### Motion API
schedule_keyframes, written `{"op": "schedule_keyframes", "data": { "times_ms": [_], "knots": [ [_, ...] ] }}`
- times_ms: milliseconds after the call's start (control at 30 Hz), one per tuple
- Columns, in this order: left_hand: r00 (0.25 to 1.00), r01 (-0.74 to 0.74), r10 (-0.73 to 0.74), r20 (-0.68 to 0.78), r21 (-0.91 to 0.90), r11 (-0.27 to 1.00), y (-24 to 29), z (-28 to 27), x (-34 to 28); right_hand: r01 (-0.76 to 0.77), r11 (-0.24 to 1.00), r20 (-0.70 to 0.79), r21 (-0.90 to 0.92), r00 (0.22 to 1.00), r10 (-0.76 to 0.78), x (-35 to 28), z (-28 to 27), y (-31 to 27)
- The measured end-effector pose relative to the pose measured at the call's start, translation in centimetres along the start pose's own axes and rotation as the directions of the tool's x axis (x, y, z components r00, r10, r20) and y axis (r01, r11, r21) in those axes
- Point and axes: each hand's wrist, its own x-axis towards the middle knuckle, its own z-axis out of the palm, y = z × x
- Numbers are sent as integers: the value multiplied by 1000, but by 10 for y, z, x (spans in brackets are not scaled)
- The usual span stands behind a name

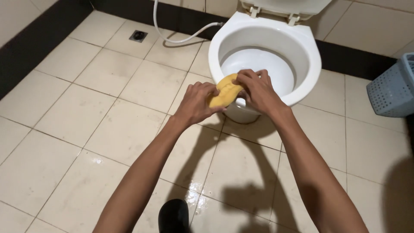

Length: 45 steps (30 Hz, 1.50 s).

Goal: The person opens the toilet seat and lid, sprays cleaning solution into the bowl, then uses a yellow sponge to wipe the toilet seat, lid, and rim. The person rinses the sponge in the sink and repeats the wiping process before rinsing the sponge again.

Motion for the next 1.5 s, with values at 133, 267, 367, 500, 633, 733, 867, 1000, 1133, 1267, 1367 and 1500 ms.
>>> {"op": "schedule_keyframes", "data": {
  "times_ms": [133,267,367,500,633,733,867,1000,1133,1267,1367,1500],
  "knots": [
    [999,-54,54,4,27,998,27,5,-2,5,1000,-46,4,999,-5,-25,-8,15],
    [987,-156,159,-19,118,981,40,19,2,21,1000,-108,-13,994,-23,-46,-19,20],
    [977,-209,212,-10,134,969,54,29,7,-23,1000,-120,8,993,24,-62,-30,24],
    [950,-298,309,-42,169,940,73,58,22,-56,998,-152,15,987,58,-86,-39,52],
    [935,-336,349,-62,157,929,95,89,34,-119,993,-168,16,979,119,-109,-56,72],
    [911,-381,402,-93,186,906,104,100,40,-170,984,-167,48,970,176,-121,-59,83],
    [917,-396,397,35,185,899,98,81,39,-151,985,-195,81,967,164,-128,-54,82],
    [908,-418,414,68,226,880,71,59,28,-122,991,-188,53,974,130,-121,-46,68],
    [927,-374,365,84,274,886,47,21,12,-16,998,-189,58,982,27,-100,-32,41],
    [960,-279,256,116,287,916,24,-3,-6,35,999,-184,10,982,-32,-80,-12,15],
    [949,-314,303,83,302,900,16,0,-10,65,997,-205,32,977,-57,-78,-7,17],
    [904,-391,420,-78,242,888,29,10,-5,20,999,-203,39,979,-12,-86,-13,28]
  ]
}}
